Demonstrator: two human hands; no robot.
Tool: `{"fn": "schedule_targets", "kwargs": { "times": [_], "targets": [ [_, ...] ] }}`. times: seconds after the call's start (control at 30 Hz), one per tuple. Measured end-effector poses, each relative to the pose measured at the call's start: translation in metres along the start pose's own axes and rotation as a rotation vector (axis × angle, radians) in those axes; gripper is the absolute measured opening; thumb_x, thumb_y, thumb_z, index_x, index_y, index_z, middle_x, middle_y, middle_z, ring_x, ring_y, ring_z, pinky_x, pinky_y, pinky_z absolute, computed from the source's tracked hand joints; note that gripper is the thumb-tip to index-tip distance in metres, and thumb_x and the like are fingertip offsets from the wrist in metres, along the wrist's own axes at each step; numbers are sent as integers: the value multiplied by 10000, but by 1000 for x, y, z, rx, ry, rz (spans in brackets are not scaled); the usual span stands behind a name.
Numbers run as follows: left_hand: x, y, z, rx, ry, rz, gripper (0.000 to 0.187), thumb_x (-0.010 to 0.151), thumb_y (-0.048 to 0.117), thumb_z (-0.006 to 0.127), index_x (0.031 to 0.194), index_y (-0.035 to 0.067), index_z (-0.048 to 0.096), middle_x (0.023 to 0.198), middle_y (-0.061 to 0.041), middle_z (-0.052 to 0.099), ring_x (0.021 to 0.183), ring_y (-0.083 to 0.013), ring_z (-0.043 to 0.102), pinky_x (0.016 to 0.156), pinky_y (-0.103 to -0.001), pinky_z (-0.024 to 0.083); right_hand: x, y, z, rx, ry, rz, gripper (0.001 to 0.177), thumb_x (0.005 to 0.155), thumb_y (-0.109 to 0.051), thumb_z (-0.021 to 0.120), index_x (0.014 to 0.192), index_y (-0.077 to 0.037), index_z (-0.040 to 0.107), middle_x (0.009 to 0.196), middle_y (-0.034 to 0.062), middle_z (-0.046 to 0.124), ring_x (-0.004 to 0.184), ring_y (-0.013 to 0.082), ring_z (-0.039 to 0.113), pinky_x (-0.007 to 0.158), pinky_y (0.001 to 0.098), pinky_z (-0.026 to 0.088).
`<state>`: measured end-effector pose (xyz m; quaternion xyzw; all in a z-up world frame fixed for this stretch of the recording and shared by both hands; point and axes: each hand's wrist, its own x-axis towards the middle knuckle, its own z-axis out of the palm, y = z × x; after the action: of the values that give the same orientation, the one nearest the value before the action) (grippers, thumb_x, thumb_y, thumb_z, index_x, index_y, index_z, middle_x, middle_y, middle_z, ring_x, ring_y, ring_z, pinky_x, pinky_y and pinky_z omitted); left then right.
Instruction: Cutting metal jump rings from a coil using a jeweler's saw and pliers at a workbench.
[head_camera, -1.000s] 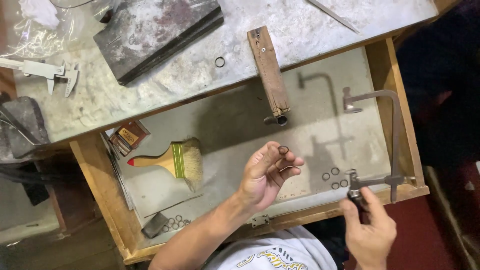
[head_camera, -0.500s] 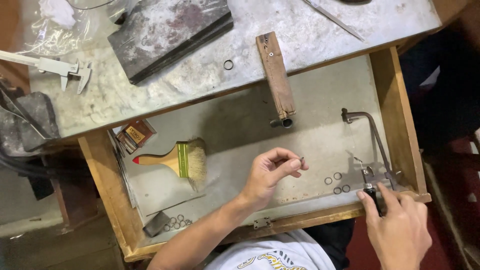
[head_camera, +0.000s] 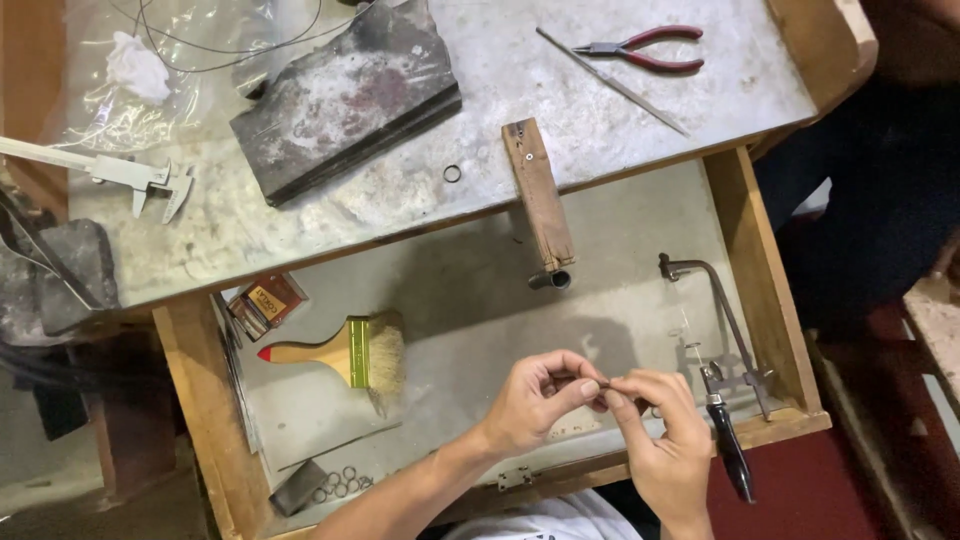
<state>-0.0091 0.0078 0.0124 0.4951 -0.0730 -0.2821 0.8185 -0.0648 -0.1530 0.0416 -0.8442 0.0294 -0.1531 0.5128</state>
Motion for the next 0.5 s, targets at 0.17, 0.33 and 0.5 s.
{"fn": "schedule_targets", "kwargs": {
  "times": [0.17,0.33,0.5],
  "targets": [
    [-3,-8,3,-45,-14,20,221,997,182,699,1074,-16,639,976,-130,708,885,-203,721,859,-300,636,2,-2,-1,-43,-37,0,138,922,-159,707,1007,-56,741,982,82,718,946,198,642,801,294,530],
    [1,-2,-3,48,-33,32,205,1009,219,687,1045,19,658,935,-98,718,839,-169,725,826,-288,632,4,5,0,-79,-9,-82,87,923,-113,708,990,-62,732,977,78,696,959,218,631,855,321,508],
    [-1,12,-5,21,-80,-73,193,984,175,716,1013,-9,663,939,-159,732,854,-219,739,769,-310,667,-4,15,3,-70,-20,-150,94,919,-86,698,998,-50,734,938,67,730,947,225,656,865,334,541]
  ]
}}
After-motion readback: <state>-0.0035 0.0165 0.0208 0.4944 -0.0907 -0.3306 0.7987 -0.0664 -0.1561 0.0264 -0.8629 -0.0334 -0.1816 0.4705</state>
